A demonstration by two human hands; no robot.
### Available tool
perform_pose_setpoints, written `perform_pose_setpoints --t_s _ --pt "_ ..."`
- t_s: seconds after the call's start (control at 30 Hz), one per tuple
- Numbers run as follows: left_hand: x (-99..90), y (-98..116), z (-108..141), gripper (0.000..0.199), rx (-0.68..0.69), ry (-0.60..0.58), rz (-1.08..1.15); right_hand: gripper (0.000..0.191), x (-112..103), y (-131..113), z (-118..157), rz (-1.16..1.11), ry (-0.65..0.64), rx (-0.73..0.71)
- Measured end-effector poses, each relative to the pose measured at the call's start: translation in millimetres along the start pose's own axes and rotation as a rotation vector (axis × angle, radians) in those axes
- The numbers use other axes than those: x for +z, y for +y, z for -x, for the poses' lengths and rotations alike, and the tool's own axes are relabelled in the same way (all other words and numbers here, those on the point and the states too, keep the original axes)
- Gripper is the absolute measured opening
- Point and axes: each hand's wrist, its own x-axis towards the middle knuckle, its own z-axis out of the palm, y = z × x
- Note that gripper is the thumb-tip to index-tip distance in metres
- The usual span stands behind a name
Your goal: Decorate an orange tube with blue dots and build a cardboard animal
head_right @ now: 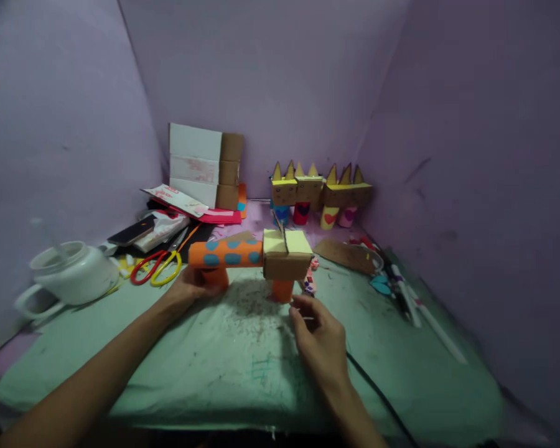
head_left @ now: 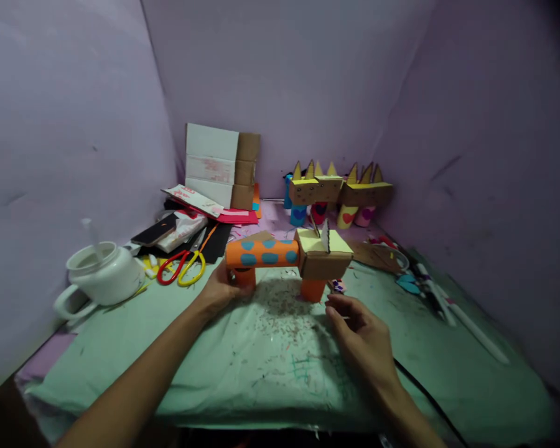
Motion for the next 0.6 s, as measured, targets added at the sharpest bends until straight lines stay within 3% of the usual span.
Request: perform_pose_setpoints --t_s 0.17,0.3,0.43,0.6 --pt "-6.0 -2 1 0.056 -0.016 0.005 0.006 0.053 14 5 -9 -0.224 0.074 -0.051" --pt "-8.1 -6 -1 0.055 -0.018 0.022 -0.03 0.064 22 3 -23 -0.288 0.017 -0.047" --pt "-8.8 -9 -3 0.051 -0.007 0.025 -0.045 0.055 27 -4 -34 -0.193 -0.088 -0.043" --pt "-7.1 -10 -2 0.045 -0.01 0.042 -0.047 0.039 30 -9 -40 0.008 -0.091 -0.024"
